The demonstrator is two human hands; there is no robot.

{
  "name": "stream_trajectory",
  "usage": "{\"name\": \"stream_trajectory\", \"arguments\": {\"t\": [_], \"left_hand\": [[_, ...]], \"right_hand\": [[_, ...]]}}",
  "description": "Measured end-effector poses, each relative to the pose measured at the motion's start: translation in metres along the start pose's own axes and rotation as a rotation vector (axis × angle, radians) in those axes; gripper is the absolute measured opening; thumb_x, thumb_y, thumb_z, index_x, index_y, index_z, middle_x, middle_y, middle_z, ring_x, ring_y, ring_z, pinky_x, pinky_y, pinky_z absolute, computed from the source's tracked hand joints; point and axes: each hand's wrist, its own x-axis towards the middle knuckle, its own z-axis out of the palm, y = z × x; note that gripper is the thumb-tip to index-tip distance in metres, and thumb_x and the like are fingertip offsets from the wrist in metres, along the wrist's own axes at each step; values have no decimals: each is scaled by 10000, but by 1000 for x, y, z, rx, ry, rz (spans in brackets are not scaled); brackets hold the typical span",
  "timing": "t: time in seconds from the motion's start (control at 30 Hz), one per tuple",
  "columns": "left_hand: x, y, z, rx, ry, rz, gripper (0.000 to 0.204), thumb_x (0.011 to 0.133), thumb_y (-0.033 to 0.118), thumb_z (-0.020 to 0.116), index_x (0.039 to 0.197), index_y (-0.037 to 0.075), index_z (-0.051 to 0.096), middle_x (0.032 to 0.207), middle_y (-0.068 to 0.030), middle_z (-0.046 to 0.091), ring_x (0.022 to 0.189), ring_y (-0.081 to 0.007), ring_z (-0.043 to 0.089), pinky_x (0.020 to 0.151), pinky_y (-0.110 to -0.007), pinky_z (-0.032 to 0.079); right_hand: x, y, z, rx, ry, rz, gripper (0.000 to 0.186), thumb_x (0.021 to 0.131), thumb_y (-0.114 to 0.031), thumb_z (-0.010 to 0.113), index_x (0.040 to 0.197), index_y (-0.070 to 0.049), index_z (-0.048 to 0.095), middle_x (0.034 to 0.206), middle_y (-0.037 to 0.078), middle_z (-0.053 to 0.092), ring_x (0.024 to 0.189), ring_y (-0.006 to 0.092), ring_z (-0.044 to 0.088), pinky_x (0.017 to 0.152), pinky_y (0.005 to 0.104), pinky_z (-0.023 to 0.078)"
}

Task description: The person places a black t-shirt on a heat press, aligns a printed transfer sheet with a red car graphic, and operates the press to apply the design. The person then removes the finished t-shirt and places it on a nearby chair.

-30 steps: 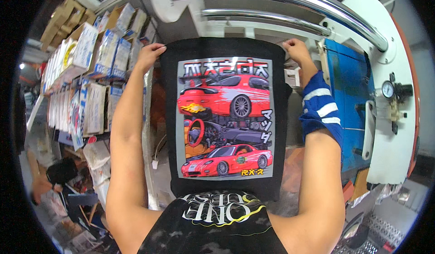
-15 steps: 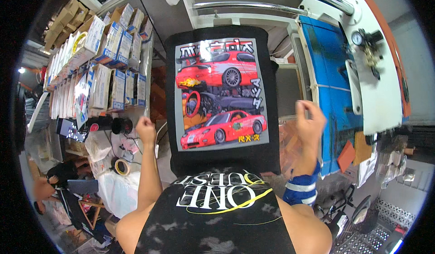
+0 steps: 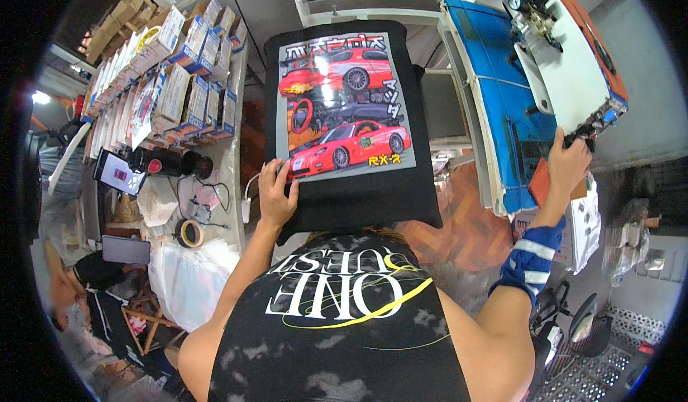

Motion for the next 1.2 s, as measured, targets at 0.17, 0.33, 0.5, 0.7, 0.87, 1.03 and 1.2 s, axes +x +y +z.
{"name": "stream_trajectory", "arguments": {"t": [0.17, 0.33, 0.5, 0.7, 0.87, 1.03, 1.2], "left_hand": [[3, 0, 2, 7, -1, 69, 431, 868, 145, 727, 1283, 36, 682, 1329, -176, 608, 1300, -409, 520, 1124, -517, 399], [-1, -3, 3, 32, 49, 100, 407, 864, 155, 726, 1255, 47, 697, 1297, -161, 620, 1277, -394, 535, 1115, -511, 406], [1, -5, 7, 20, 84, 122, 367, 870, 174, 720, 1216, 52, 694, 1266, -146, 626, 1259, -386, 542, 1099, -512, 415], [1, -6, 8, 47, 86, 113, 373, 873, 189, 719, 1224, 69, 680, 1280, -129, 616, 1256, -363, 540, 1071, -496, 427], [2, -3, 7, -25, 37, 44, 383, 868, 196, 720, 1230, 87, 660, 1289, -116, 589, 1274, -352, 503, 1052, -500, 431], [21, -9, -5, -56, -157, -161, 342, 839, 270, 737, 1152, 135, 701, 1278, -102, 578, 1281, -346, 471, 1060, -531, 405], [24, -34, -12, -239, 22, -323, 202, 839, 230, 743, 998, 107, 750, 1148, -96, 644, 1155, -333, 577, 1003, -463, 464]], "right_hand": [[13, 21, 15, -34, -11, -89, 793, 931, -647, 605, 1164, 110, 643, 1181, 325, 671, 1178, 512, 558, 1075, 534, 404], [14, 18, 14, 80, -40, -129, 751, 893, -597, 675, 1180, 97, 652, 1213, 344, 658, 1218, 509, 549, 1087, 531, 401], [-7, -9, -20, 129, -91, -174, 708, 861, -560, 720, 1128, 94, 675, 1197, 329, 673, 1168, 500, 593, 1060, 531, 423], [-52, -68, -36, 157, -16, -270, 638, 853, -541, 736, 1015, 74, 690, 1069, 326, 691, 1081, 495, 618, 1005, 529, 447], [-105, -120, -65, 394, 60, -355, 496, 891, -443, 748, 1086, 6, 670, 1140, 247, 670, 1150, 449, 567, 996, 576, 410], [-132, -153, -103, 472, 196, -359, 804, 739, -566, 855, 1342, -103, 593, 1420, 252, 498, 1327, 441, 464, 1025, 613, 385], [-145, -205, -128, 796, 242, -461, 1167, 586, -449, 975, 1534, -88, 399, 1580, 370, 243, 1433, 567, 330, 1121, 631, 370]]}}
